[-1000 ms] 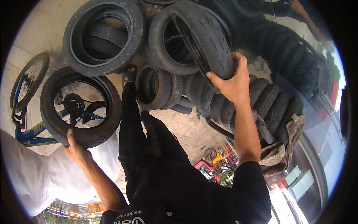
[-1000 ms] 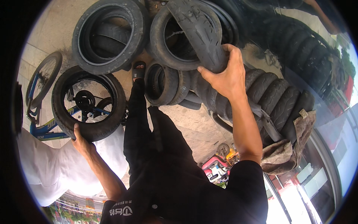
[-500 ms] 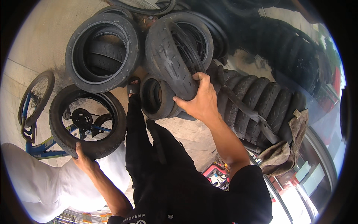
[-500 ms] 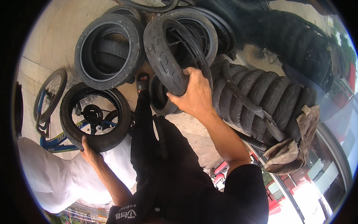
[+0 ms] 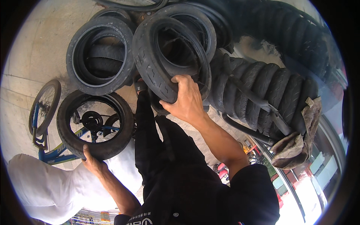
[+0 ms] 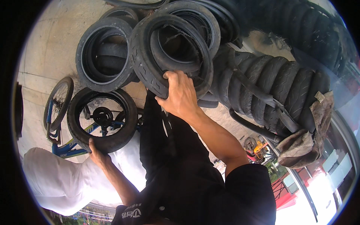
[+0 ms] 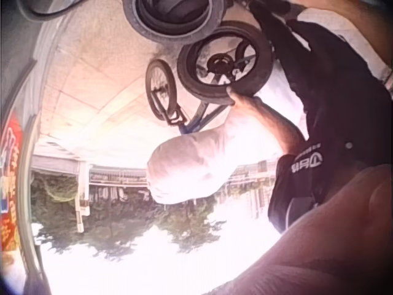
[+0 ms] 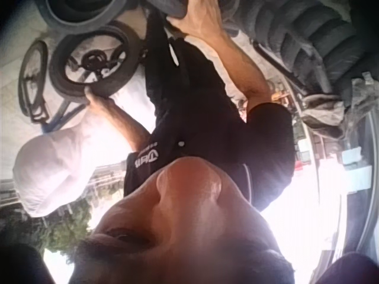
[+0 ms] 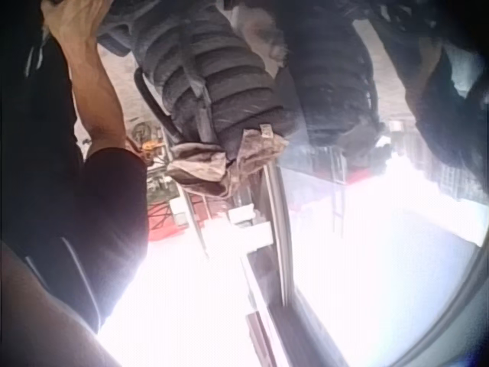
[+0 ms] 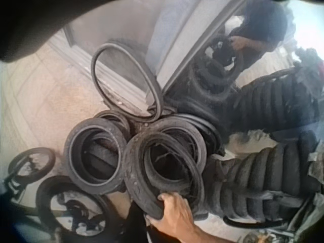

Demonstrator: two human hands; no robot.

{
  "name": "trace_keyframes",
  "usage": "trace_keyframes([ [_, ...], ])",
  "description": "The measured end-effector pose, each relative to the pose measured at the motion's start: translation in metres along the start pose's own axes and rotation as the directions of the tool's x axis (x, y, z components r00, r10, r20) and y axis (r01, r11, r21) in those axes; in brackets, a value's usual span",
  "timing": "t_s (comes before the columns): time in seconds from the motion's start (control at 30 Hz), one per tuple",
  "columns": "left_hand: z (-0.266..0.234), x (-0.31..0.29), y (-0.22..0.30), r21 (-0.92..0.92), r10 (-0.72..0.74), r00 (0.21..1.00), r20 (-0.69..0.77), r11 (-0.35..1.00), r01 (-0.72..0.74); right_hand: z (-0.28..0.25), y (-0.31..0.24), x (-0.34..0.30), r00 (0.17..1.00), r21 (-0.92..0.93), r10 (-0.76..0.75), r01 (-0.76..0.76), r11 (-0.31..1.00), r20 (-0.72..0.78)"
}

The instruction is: The person selects a tire from a stack, then sits on the floor and removes the inner tube from the tire by hand. The person continues to manipulate the tire and inner tube, separating them further.

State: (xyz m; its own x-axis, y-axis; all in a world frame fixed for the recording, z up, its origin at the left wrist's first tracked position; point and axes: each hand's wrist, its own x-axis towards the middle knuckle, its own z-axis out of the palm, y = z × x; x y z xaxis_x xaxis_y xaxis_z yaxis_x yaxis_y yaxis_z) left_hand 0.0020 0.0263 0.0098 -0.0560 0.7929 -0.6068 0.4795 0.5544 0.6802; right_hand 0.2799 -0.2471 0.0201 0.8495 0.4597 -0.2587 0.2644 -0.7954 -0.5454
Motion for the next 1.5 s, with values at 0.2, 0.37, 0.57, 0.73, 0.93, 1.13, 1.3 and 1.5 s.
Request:
trace_keyframes([
  [0.2,-0.002,0.001,-0.002,-0.005,-0.015,1.000,0.022,1.000,0.015,0.017,0.001,-0.005,0.999,0.063,0.010,-0.013,0.998,0.048],
  [0.37,0.002,-0.003,0.000,-0.003,0.003,1.000,0.006,1.000,-0.003,0.034,0.003,-0.006,0.995,0.084,0.008,-0.016,0.996,0.099],
  [0.57,0.005,-0.006,0.000,-0.015,0.011,1.000,0.015,1.000,-0.011,0.038,0.001,-0.006,0.980,0.090,0.048,-0.066,0.994,0.194],
  [0.73,0.009,-0.007,0.003,0.009,0.005,1.000,0.005,1.000,-0.005,0.009,0.003,0.010,0.962,0.113,0.093,-0.126,0.986,0.257],
  [0.93,0.011,-0.012,0.002,-0.038,0.007,1.000,0.002,0.999,-0.007,-0.095,0.029,0.036,0.950,0.277,0.090,-0.176,0.944,0.298],
  [1.13,0.009,-0.011,-0.005,-0.079,-0.011,0.999,-0.033,0.997,0.008,-0.167,0.048,0.047,0.950,0.522,0.270,-0.310,0.794,0.154],
  [1.3,0.012,-0.014,-0.005,-0.039,0.003,0.991,-0.130,0.999,-0.008,-0.174,0.063,0.056,0.979,0.347,0.186,-0.204,0.916,0.085],
  [1.5,0.014,-0.015,-0.004,0.050,0.042,0.989,-0.144,0.998,-0.035,-0.146,0.072,0.076,0.984,0.048,0.110,-0.118,0.992,0.139],
])
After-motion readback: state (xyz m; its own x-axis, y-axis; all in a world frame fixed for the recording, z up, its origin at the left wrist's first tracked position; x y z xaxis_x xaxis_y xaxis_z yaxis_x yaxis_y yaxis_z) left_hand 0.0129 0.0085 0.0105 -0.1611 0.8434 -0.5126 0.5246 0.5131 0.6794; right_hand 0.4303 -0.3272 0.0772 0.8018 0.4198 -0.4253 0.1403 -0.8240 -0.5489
